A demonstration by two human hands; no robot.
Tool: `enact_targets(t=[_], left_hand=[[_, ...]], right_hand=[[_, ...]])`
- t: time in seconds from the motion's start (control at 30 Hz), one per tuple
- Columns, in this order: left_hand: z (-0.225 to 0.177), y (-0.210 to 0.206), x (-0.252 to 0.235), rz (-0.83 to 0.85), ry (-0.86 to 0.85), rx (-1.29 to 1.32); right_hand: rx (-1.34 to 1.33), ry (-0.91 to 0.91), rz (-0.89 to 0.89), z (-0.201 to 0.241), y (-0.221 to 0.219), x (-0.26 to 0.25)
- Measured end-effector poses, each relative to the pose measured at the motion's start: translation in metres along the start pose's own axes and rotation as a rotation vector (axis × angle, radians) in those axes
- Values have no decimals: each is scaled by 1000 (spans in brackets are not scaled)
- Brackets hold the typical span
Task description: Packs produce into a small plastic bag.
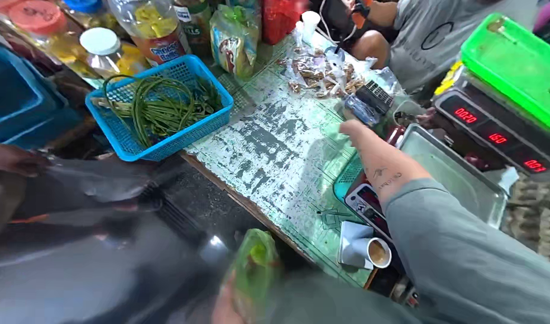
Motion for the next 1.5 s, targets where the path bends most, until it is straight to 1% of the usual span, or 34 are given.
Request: enact_targets(t=[0.03, 0.07, 0.1, 0.13, 0.17, 0.2, 0.3, 0.33, 0.37, 0.4, 0.43, 0.47, 0.53, 0.6, 0.63, 0.67, 0.7, 0.73, 0.8, 0.83, 0.93, 0.97, 1.03, 1.13, 1.2, 1.27, 1.33, 1.4, 1.47, 1.5], left_hand=[[-2, -3, -6, -3, 2, -1], [-5, -4, -11, -12, 9, -11], [-8, -5, -13, -31, 22, -23], [-11, -3, -14, -51, 35, -31], [-14, -1, -17, -62, 46, -38], [-16, 2, -20, -72, 56, -39], [-17, 11, -30, -111, 77, -44], [-17, 14, -34, -118, 70, -35], [-16, 15, -38, -115, 56, -21], [-15, 16, -41, -118, 41, -3], [-13, 16, -44, -119, 32, 20], [-12, 15, -45, -110, 26, 43], [-13, 12, -45, -97, 1, 61], [-19, 7, -42, -98, -32, 48], [-23, 4, -39, -107, -51, 36], [-29, 3, -35, -113, -68, 25], [-35, 1, -30, -112, -85, 25], [-44, 1, -24, -114, -104, 31], [-62, 5, -10, -134, -143, 55], [-71, 10, -2, -137, -153, 72], [-93, 22, 20, -139, -153, 118], [-98, 27, 28, -133, -140, 130], [-107, 38, 37, -132, -124, 159], [-114, 61, 41, -162, -116, 168], [-111, 80, 40, -189, -89, 123], [-104, 98, 35, -196, -46, 24], [-97, 116, 21, -189, -50, -136], [-88, 137, 4, -141, -79, -278], [-75, 161, -17, -112, -114, -351], [-70, 174, -26, -124, -101, -371]], right_hand=[[-178, -86, -58, -15, 4, -22], [-393, -152, -59, -28, 2, -31], [-567, -232, 54, -43, -4, -27], [-671, -289, 125, -57, -14, -26], [-690, -285, 127, -66, -23, -29], [-661, -251, 88, -71, -28, -33], [-385, -355, 107, -44, -20, -17], [-263, -338, 118, -29, -21, -6], [-137, -260, 125, -9, -21, 6], [-22, -140, 146, 18, -22, 23], [47, 20, 190, 48, -25, 48], [88, 204, 263, 77, -28, 86], [119, 555, 465, 121, -38, 185], [116, 850, 757, 136, -60, 297], [140, 950, 889, 133, -78, 346], [181, 1028, 967, 127, -98, 387], [228, 1106, 951, 119, -117, 417], [278, 1187, 850, 113, -133, 434], [349, 1342, 596, 100, -150, 449], [397, 1388, 530, 91, -153, 452], [737, 1497, 388, 59, -162, 460], [799, 1520, 344, 52, -165, 464], [772, 1590, 275, 45, -170, 470], [695, 1633, 275, 51, -173, 484], [740, 1588, 293, 56, -174, 496], [780, 1541, 337, 60, -178, 504], [792, 1508, 402, 69, -183, 508], [807, 1492, 443, 81, -192, 515], [859, 1479, 456, 96, -202, 524], [883, 1478, 459, 105, -208, 530]])
Point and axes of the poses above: each hand's wrist, its own x-axis away from the middle knuckle, its own y-axis out of the back of the hand, z = x × y, the point moved 7 cm from there along -x, towards the middle knuckle, and after that the axes turned 15 degrees about -y, right-handed, at the moved point
